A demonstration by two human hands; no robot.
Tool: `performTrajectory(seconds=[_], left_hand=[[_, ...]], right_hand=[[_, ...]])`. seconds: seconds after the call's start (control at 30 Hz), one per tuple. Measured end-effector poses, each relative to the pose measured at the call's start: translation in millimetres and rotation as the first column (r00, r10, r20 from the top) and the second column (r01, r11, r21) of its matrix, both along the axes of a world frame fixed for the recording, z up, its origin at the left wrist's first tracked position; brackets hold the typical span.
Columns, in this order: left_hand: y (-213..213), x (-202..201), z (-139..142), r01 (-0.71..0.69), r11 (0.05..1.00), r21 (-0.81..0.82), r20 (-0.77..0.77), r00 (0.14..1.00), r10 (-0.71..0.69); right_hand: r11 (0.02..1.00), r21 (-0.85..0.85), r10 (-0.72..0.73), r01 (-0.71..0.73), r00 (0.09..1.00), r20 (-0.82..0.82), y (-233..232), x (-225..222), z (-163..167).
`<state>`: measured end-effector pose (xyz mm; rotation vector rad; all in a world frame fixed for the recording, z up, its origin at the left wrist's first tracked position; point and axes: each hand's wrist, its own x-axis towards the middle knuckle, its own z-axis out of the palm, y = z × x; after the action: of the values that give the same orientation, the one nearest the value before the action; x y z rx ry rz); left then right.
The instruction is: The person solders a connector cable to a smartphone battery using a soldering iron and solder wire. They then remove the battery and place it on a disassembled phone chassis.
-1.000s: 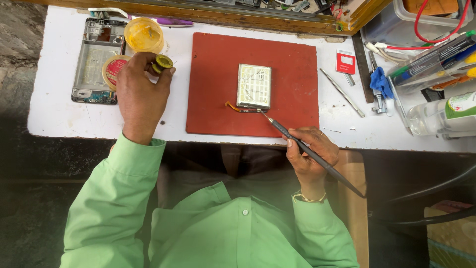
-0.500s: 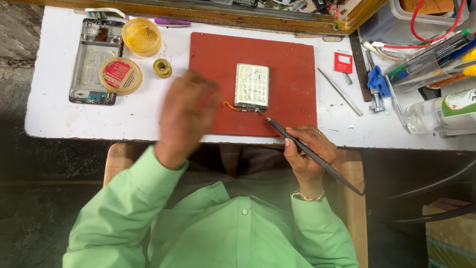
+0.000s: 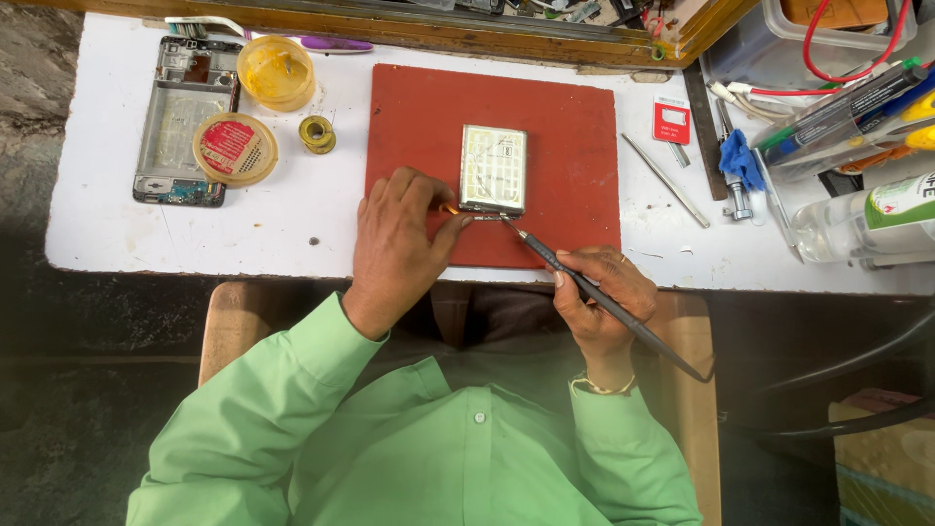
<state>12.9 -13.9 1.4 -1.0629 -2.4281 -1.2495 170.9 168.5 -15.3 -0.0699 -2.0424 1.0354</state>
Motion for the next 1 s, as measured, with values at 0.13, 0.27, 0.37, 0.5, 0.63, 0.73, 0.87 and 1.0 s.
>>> performTrajectory(seconds=[0.13,0.27,0.37,0.5,0.63,0.73,0.87,1.0], left_hand=[[0.6,-1.5,-3.6,-0.002,1.000,0.009,0.039,0.999,0.002],[-0.4,-2.5,-5.7,0.007,1.000,0.021,0.058,0.998,-0.009],[-0.3,-3.2,-7.2,0.013,0.999,0.035,0.057,0.998,-0.015],[-0.3,-3.8,-8.0,0.018,0.999,0.041,0.072,0.997,-0.021],[0.0,-4.2,-5.4,0.017,0.999,0.051,0.084,0.996,-0.022],[-1.2,-5.5,-1.7,0.037,0.997,0.069,0.091,0.995,-0.043],[-2.5,-8.5,3.1,0.066,0.992,0.107,0.215,0.973,-0.088],[-2.6,-8.8,5.8,0.107,0.986,0.131,0.203,0.970,-0.132]], right_hand=[[1.000,-0.010,-0.001,0.001,1.000,-0.006,0.3,1.0,0.1],[1.000,-0.022,-0.002,0.001,1.000,-0.012,0.3,0.9,-0.5],[1.000,-0.019,-0.016,0.016,1.000,-0.002,0.3,0.2,-1.2],[1.000,-0.003,0.006,-0.006,1.000,-0.007,0.6,0.0,-0.9],[1.000,0.005,-0.003,0.003,1.000,-0.008,0.3,0.2,0.2],[1.000,-0.002,-0.009,0.009,1.000,-0.009,-0.1,0.5,1.2],[1.000,-0.012,-0.005,0.005,1.000,0.000,-1.2,1.4,2.0],[1.000,-0.011,0.006,-0.006,1.000,-0.008,-1.0,1.3,1.8]])
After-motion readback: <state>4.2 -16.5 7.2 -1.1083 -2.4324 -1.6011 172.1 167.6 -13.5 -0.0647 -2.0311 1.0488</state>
